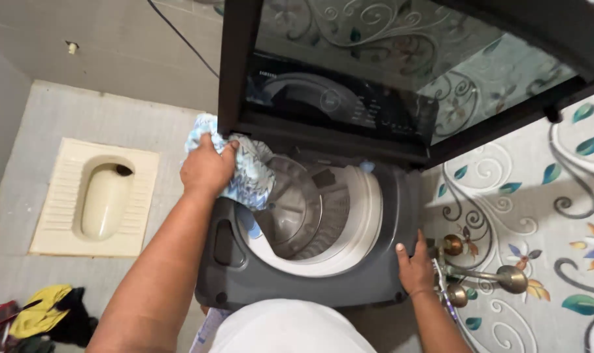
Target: The person wipes the interior and exterior surfaces of a top-loading washing machine using a patterned cloth. They clean the lid, control panel, rim, and the detergent dispenser area.
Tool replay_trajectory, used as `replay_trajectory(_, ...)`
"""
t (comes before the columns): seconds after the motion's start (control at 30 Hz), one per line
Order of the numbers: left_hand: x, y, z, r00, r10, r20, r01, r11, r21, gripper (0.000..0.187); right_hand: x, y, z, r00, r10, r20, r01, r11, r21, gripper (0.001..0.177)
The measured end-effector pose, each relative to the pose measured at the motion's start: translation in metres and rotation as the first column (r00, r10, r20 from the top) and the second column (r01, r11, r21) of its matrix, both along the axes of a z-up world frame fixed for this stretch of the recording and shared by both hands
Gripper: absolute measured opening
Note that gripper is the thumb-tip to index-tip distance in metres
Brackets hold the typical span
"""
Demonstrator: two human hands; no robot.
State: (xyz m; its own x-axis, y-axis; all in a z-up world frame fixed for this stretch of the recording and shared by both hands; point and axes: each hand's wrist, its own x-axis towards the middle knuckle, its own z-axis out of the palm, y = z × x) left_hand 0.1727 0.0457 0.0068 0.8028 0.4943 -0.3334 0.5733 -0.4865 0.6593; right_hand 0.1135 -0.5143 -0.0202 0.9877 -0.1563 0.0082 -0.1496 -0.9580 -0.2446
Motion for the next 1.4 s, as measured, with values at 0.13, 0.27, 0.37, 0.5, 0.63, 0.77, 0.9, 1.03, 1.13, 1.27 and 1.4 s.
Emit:
replay_trajectory(0.13,0.0,0.012,-0.022,0.984,-0.021,0.176,0.027,0.999,-0.035,0.077,-0.003,-0.005,-0.004,1.0,-0.012,-0.019,0.012,1.0,-0.028,0.083)
replay_trajectory(0.27,0.005,0.022,-0.05,0.941,-0.035,0.336,0.09,0.985,-0.151,0.079,0.001,-0.003,-0.002,1.0,-0.008,-0.021,0.007,1.0,-0.027,0.084)
replay_trajectory(0.37,0.005,0.019,-0.072,0.951,0.038,0.306,0.043,0.966,-0.256,0.069,0.002,0.001,0.001,1.0,0.004,0.007,-0.004,1.0,-0.019,0.081)
replay_trajectory(0.5,-0.012,0.016,-0.103,0.946,-0.039,0.321,0.139,0.945,-0.296,0.077,0.004,0.005,0.006,0.999,-0.019,-0.026,0.018,0.998,-0.066,0.08)
replay_trajectory(0.63,-0.064,0.011,-0.128,0.954,-0.126,0.271,0.213,0.923,-0.322,0.088,0.003,0.007,0.006,0.999,-0.03,-0.025,0.029,0.999,-0.038,0.081)
replay_trajectory(0.77,-0.144,-0.006,-0.133,0.969,-0.203,0.141,0.24,0.912,-0.332,0.092,0.006,0.004,0.004,0.999,-0.043,-0.023,0.042,0.999,-0.025,0.081)
replay_trajectory(0.9,-0.213,-0.029,-0.11,0.968,-0.238,0.079,0.25,0.937,-0.242,0.087,0.006,0.0,-0.001,1.0,0.002,0.004,-0.001,1.0,-0.025,0.082)
replay_trajectory(1.03,-0.245,-0.055,-0.072,0.953,-0.262,0.153,0.225,0.948,0.223,0.065,0.008,-0.002,-0.002,0.999,0.034,0.042,-0.035,0.999,0.01,0.081)
replay_trajectory(1.13,-0.239,-0.06,-0.047,0.868,-0.481,0.126,0.355,0.776,0.522,0.059,0.006,-0.001,-0.002,1.0,-0.009,0.008,0.009,1.0,0.008,0.081)
replay_trajectory(1.27,-0.207,-0.073,-0.023,0.768,-0.638,-0.053,0.565,0.637,0.525,0.065,0.008,0.004,0.004,0.999,0.028,0.045,-0.028,1.0,-0.011,0.078)
replay_trajectory(1.4,-0.183,-0.082,-0.004,0.78,-0.606,-0.157,0.615,0.692,0.378,0.071,0.009,0.011,0.01,1.0,-0.02,0.0,0.02,0.999,0.028,0.079)
